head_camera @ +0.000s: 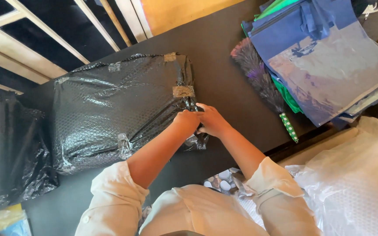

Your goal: A person wraps a pillow in black bubble wrap, secures it with tape, and cleans the final package with a duster.

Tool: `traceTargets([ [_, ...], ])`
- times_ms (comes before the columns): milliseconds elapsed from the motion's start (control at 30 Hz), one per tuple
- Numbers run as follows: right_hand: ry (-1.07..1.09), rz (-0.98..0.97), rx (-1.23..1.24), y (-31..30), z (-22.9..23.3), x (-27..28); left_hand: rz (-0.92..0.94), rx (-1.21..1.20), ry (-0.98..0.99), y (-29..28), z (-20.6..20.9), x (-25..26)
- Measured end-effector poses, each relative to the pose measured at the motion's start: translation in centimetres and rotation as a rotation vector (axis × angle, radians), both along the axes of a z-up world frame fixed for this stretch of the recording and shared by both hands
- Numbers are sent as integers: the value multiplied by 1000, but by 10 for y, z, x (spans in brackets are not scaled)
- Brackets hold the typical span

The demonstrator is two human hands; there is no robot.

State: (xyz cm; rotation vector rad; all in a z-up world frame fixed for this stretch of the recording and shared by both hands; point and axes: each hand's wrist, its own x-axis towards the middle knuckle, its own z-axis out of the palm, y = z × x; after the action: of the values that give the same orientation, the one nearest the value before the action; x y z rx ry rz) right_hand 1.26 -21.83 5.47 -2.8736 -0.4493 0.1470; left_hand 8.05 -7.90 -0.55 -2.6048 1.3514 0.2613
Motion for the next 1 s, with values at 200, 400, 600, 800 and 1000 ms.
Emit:
traceTargets([
  [200, 45, 8, 30, 4, 26, -3, -50, -83, -168, 23, -90, 28],
  [400, 57, 24, 70, 3, 23, -2, -143, -17, -155, 37, -44, 28],
  [600, 48, 27, 117, -6, -11, 5, 3, -122, 13, 42, 18, 41],
  [800, 47, 31, 182, -7, -12, 5, -50, -630, -466, 84, 67, -21],
  [1000, 93, 21, 151, -7, -21, 9, 246, -509, -211, 102, 27, -79],
])
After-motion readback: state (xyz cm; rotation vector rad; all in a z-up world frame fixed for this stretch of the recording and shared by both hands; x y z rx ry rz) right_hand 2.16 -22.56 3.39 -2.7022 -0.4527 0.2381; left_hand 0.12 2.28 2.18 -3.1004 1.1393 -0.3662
